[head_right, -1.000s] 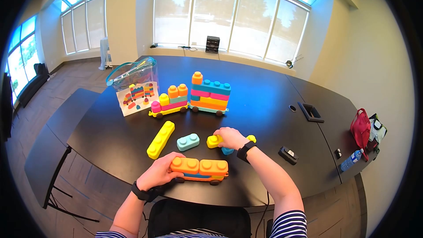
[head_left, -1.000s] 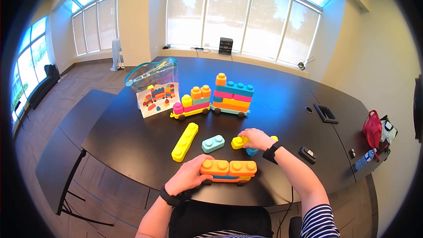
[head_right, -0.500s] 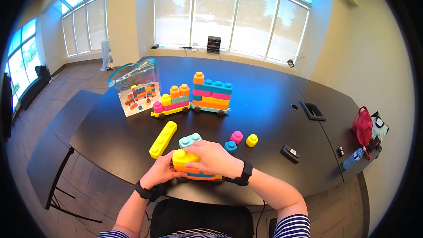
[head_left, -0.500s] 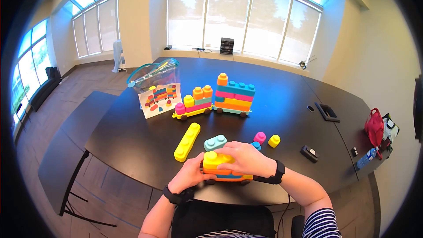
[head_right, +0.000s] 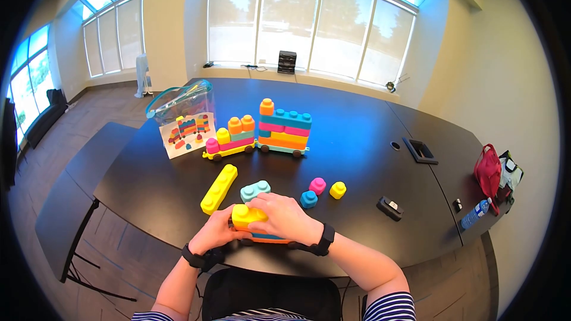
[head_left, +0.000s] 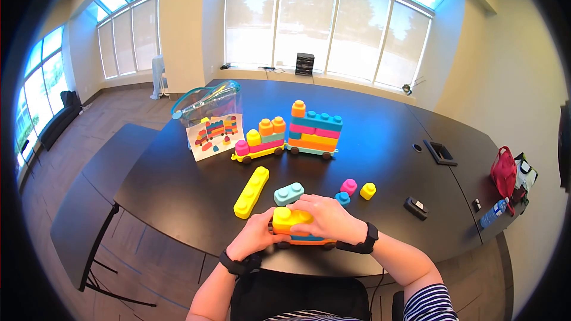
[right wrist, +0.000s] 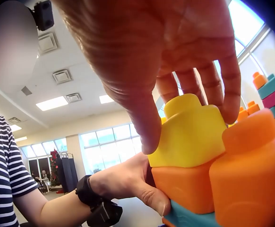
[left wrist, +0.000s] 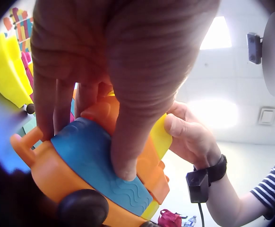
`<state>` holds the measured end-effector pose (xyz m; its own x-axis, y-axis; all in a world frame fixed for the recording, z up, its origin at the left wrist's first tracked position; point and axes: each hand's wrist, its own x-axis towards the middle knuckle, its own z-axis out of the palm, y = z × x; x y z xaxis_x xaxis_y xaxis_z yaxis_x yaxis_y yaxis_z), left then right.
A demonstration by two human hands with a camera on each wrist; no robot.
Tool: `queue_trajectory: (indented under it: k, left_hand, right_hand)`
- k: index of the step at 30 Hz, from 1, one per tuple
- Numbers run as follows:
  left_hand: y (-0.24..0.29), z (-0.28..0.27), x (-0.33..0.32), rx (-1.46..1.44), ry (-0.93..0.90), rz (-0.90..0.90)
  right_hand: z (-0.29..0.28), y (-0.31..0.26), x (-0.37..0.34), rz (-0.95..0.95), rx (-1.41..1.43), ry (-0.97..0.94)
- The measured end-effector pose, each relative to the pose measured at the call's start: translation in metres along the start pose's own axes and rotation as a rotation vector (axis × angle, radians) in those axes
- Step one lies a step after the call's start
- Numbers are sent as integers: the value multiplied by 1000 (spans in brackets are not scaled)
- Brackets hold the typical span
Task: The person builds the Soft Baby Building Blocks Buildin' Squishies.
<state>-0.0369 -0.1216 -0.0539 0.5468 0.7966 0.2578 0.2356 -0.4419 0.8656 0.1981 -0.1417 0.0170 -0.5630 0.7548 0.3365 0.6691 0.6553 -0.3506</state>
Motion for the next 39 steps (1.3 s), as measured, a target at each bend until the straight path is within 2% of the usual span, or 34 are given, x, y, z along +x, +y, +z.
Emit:
queue_trajectory:
  k: [4,7,8,9,10,11,13,15,18,21,25,29,31,33,35,37,39]
  left_hand:
    - [4,-2,0,-7,-7,-18]
    - [-1,-1,-1,-30,-17,-40]
    - [-2,-2,0,-40,-24,-46]
    - [-2,-3,1,-21,-35,-54]
    - [1,-5,0,-4,-44,-62]
    - [2,-6,0,12,-51,-73]
    - [-1,-7,-1,33,-52,-63]
    - [-1,-9,0,30,-53,-66]
    - [1,-11,0,0,-50,-71]
    - [4,-11,-2,11,-41,-60]
    - [7,-12,-1,40,-29,-48]
    - [11,-12,-1,37,-25,-47]
    - [5,-11,-1,19,-19,-52]
    - [4,-10,-2,10,-28,-63]
    - [7,-10,0,9,-40,-72]
    - [7,-10,0,23,-36,-51]
    - [7,-10,0,31,-32,-47]
  right_hand:
    - [-3,-3,-1,42,57,-44]
    - [-21,13,4,30,196,-245]
    - [-34,27,7,-9,371,-284]
    - [-40,44,9,-24,417,-178]
    - [-52,52,9,68,467,-44]
    - [-64,65,8,141,416,77]
    - [-76,99,4,321,153,186]
    - [-65,141,-11,309,-17,77]
    - [-46,162,-24,476,-118,-143]
    - [-57,175,-35,546,-338,-167]
    - [-60,185,-49,921,-350,-332]
    - [-41,216,-70,914,-293,-251]
    - [-37,214,-73,737,-305,0]
    - [-41,176,-59,597,-222,297]
    - [-58,115,-42,554,185,263]
    - [-64,68,-35,412,406,97]
    - [-60,39,-34,185,361,26]
